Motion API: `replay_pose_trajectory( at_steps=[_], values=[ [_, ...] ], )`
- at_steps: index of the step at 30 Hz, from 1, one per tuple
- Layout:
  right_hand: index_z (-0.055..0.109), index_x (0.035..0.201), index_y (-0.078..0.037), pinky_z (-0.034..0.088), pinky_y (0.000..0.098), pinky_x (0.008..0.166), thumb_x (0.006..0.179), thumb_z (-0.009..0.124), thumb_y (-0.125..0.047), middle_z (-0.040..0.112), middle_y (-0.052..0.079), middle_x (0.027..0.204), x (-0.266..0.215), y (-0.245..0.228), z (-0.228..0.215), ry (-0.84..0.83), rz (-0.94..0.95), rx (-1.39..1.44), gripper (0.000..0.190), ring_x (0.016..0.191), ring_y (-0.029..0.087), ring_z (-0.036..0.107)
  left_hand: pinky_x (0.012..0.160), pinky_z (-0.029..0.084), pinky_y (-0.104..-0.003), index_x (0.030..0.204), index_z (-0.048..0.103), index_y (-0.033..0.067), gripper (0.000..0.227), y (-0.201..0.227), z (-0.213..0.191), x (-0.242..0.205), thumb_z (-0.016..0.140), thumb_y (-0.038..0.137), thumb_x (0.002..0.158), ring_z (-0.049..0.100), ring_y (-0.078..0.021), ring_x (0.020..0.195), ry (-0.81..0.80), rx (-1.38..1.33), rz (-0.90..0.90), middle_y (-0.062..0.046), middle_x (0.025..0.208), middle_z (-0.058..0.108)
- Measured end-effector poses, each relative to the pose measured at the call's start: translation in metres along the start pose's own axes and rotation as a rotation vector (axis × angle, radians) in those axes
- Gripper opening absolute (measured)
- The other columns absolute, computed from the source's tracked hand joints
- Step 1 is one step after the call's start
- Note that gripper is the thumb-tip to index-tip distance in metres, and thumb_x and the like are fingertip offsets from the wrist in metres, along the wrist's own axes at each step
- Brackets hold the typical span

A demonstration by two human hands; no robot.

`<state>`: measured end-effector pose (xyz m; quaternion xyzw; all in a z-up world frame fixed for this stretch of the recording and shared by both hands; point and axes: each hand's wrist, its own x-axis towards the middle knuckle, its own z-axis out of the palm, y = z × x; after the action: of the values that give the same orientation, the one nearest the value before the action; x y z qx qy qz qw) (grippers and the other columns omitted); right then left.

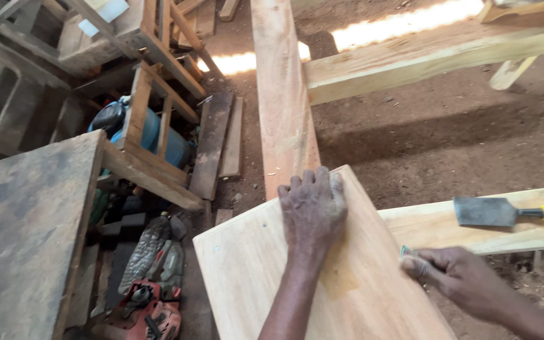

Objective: The person sands the edges and surfaces of a rectangular wooden board using a sanding block. They hold the board with one hand and rub the sanding block along the edges and face, then flip the board to continue sanding the opposite side.

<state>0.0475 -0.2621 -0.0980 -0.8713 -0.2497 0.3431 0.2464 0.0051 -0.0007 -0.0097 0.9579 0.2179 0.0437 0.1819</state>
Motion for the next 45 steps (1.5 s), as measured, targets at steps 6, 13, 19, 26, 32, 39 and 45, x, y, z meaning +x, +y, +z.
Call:
replay_pose_trajectory(
  at_steps=[6,13,19,26,32,39,45],
  values=[
    [0.069,0.09,-0.008,0.051,0.0438,0.061,0.106,0.041,-0.046,0.06,0.009,0.07,0.127,-0.062,-0.041,0.291,-0.516,-0.179,0.05,0.063,0.028,0.059,0.084,0.041,-0.05,0.098,0.065,0.0108,0.04,0.003,-0.004,-0.005,0.038,0.04,0.104,0.059,-0.0266,0.086,0.147,0.016,0.056,-0.01,0.088,0.063],
    [0.067,0.081,-0.004,0.049,0.04,0.058,0.102,0.041,-0.054,0.059,0.006,0.064,0.084,-0.05,-0.033,0.215,-0.428,-0.057,0.06,0.059,0.021,0.058,0.084,0.042,-0.048,0.103,0.064,0.0125,0.042,-0.003,-0.005,-0.003,0.034,0.042,0.104,0.06,-0.0236,0.083,0.037,-0.054,-0.002,-0.009,0.087,0.063],
    [0.08,0.094,-0.01,0.052,0.0429,0.069,0.094,0.045,-0.058,0.073,0.011,0.073,0.047,-0.039,-0.025,0.136,-0.128,-0.018,0.06,0.069,0.026,0.071,0.086,0.04,-0.049,0.098,0.064,0.0123,0.04,0.001,-0.005,-0.003,0.035,0.039,0.104,0.059,-0.0237,0.083,0.022,-0.033,-0.013,-0.009,0.085,0.063],
    [0.07,0.086,-0.001,0.053,0.0456,0.068,0.105,0.037,-0.055,0.067,0.02,0.073,0.124,-0.089,-0.056,0.122,-0.185,0.078,0.066,0.07,0.033,0.065,0.083,0.041,-0.049,0.099,0.065,0.0117,0.041,0.0,-0.01,-0.004,0.037,0.041,0.104,0.059,-0.0257,0.084,0.079,-0.03,0.022,-0.009,0.088,0.064],
    [0.077,0.09,-0.009,0.055,0.0404,0.065,0.099,0.04,-0.056,0.07,0.007,0.064,0.063,-0.031,-0.021,0.083,-0.2,0.173,0.06,0.062,0.018,0.064,0.084,0.041,-0.049,0.1,0.065,0.0122,0.039,-0.004,-0.003,0.0,0.037,0.039,0.103,0.06,-0.0267,0.084,0.045,-0.03,-0.001,-0.01,0.086,0.063],
    [0.065,0.076,-0.002,0.049,0.0408,0.06,0.103,0.035,-0.06,0.056,0.006,0.062,0.138,-0.061,-0.049,0.135,-0.304,0.078,0.07,0.059,0.018,0.052,0.081,0.042,-0.049,0.099,0.066,0.0115,0.04,-0.001,-0.007,-0.001,0.038,0.04,0.103,0.059,-0.0263,0.082,0.138,-0.005,0.047,-0.01,0.087,0.063],
    [0.072,0.107,0.002,0.054,0.0451,0.068,0.111,0.038,-0.051,0.072,0.014,0.09,0.085,-0.028,-0.025,0.283,-0.766,0.138,0.062,0.084,0.028,0.069,0.082,0.041,-0.047,0.1,0.065,0.012,0.04,-0.003,-0.005,0.001,0.037,0.04,0.104,0.06,-0.0245,0.08,0.029,-0.031,0.014,-0.01,0.084,0.063]
  ],
)
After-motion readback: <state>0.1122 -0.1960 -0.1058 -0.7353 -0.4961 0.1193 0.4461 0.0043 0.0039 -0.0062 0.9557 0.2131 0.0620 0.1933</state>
